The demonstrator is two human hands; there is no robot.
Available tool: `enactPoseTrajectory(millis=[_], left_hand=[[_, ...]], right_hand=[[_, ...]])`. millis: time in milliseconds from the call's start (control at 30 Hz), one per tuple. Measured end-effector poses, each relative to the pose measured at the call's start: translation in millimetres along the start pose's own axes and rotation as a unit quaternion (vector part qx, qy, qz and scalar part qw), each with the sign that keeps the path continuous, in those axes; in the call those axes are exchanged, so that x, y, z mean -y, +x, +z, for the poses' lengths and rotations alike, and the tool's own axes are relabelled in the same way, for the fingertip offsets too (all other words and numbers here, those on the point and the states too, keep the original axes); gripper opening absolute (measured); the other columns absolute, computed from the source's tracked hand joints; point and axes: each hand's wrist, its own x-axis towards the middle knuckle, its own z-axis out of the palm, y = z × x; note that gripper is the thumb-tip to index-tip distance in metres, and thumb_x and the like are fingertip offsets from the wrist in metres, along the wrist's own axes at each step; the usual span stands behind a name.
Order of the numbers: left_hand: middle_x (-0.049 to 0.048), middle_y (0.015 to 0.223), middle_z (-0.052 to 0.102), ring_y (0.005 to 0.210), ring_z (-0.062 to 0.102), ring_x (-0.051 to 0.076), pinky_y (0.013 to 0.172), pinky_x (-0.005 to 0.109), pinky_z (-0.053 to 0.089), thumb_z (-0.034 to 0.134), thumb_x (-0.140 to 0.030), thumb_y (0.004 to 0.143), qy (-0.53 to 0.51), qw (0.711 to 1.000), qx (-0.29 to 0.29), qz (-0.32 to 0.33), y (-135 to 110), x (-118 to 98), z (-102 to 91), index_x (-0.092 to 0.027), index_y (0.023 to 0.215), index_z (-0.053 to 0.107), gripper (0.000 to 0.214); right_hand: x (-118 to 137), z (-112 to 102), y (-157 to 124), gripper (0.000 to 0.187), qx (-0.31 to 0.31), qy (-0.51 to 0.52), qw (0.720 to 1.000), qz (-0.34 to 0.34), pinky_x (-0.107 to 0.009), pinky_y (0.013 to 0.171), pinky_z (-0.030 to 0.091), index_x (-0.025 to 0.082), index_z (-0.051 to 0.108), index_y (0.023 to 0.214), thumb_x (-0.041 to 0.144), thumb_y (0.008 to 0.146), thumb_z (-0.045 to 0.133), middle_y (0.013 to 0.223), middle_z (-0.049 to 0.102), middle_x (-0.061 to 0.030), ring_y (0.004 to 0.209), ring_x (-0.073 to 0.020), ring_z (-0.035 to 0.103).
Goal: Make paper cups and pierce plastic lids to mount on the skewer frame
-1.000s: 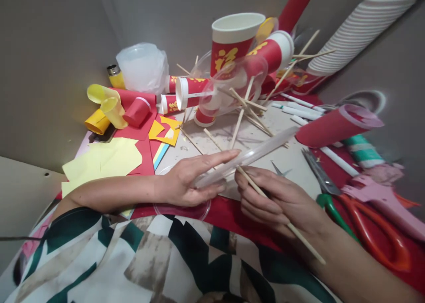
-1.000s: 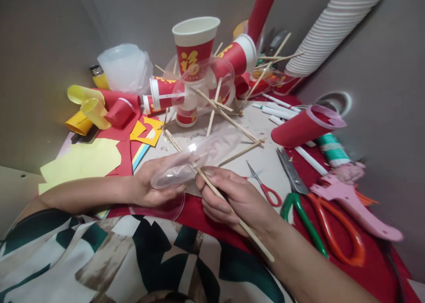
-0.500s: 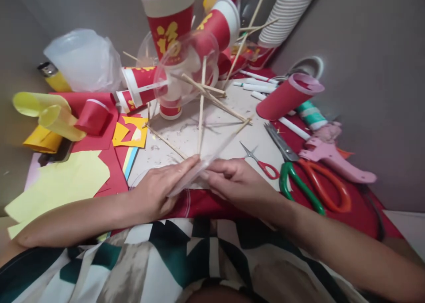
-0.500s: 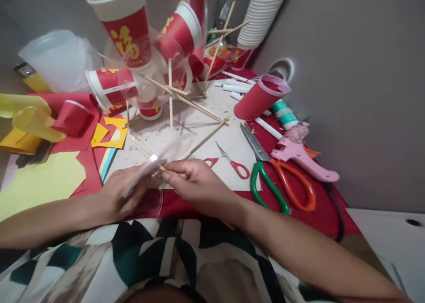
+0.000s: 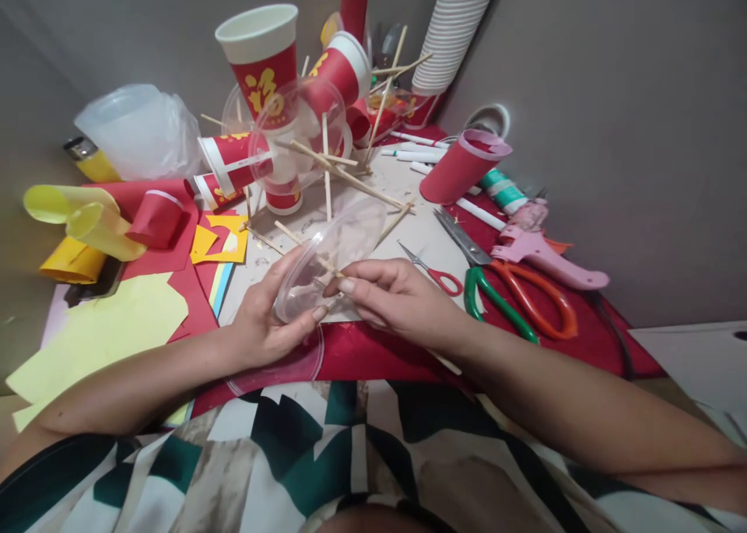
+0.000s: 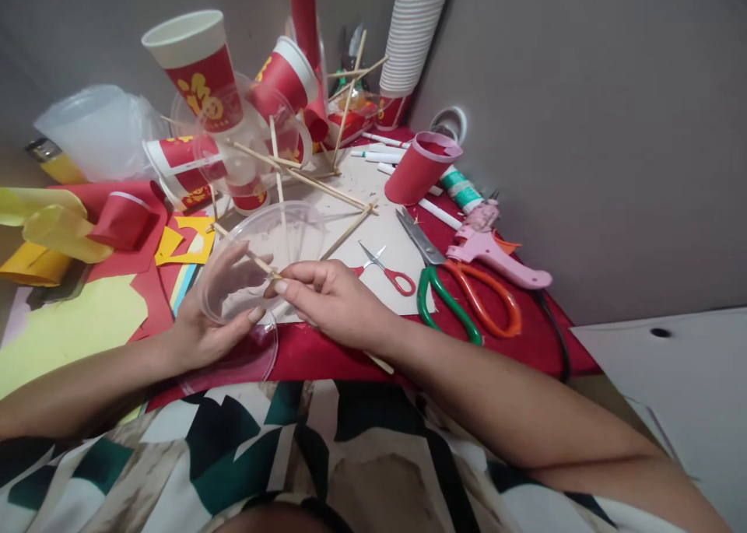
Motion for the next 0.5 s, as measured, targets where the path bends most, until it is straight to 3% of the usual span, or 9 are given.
enactPoseTrajectory(millis=[200, 300, 400, 500], left_hand=[[0.0147, 0.138, 0.066, 0.12, 0.069, 0.02, 0.101, 0.031, 0.058, 0.05, -0.008, 0.098, 0.001, 0.998, 0.05, 0.026, -1.8, 3.9, 6.7, -0.023, 0.16, 0.037, 0.065], [0.014, 0.133, 0.069, 0.116, 0.071, 0.018, 0.098, 0.028, 0.059, 0.051, -0.007, 0.097, 0.045, 0.997, 0.057, 0.033, -1.5, 3.4, 2.5, -0.02, 0.157, 0.041, 0.063], [0.0163, 0.138, 0.066, 0.123, 0.067, 0.02, 0.102, 0.032, 0.058, 0.05, -0.009, 0.097, 0.093, 0.991, 0.07, 0.06, -0.9, 2.6, -2.5, -0.018, 0.158, 0.039, 0.063], [0.0172, 0.144, 0.062, 0.133, 0.061, 0.021, 0.108, 0.036, 0.055, 0.045, -0.011, 0.099, 0.121, 0.986, 0.066, 0.09, -0.6, 3.0, -4.5, -0.017, 0.159, 0.035, 0.062]], right_hand=[[-8.7, 1.0, 2.3, 0.031, 0.034, 0.011, 0.999, 0.015, -0.022, 0.042, 0.018, 0.014, 0.069, 0.096, 0.042, 0.093, 0.057, 0.042, 0.032, 0.0128, 0.038, -0.0063, 0.024], [-9.4, 0.4, 2.1, 0.021, -0.022, -0.114, 0.992, -0.051, -0.023, 0.049, 0.029, 0.015, 0.069, 0.093, 0.032, 0.092, 0.056, 0.052, 0.047, 0.0076, 0.047, -0.008, 0.038], [-10.8, -0.4, 0.8, 0.013, -0.071, -0.255, 0.958, -0.111, -0.025, 0.057, 0.035, 0.016, 0.067, 0.084, 0.026, 0.088, 0.06, 0.06, 0.054, 0.0037, 0.055, -0.0102, 0.048], [-11.4, -0.8, -0.1, 0.019, -0.066, -0.261, 0.955, -0.124, -0.026, 0.06, 0.038, 0.017, 0.064, 0.073, 0.028, 0.089, 0.06, 0.062, 0.058, 0.0008, 0.06, -0.0122, 0.054]])
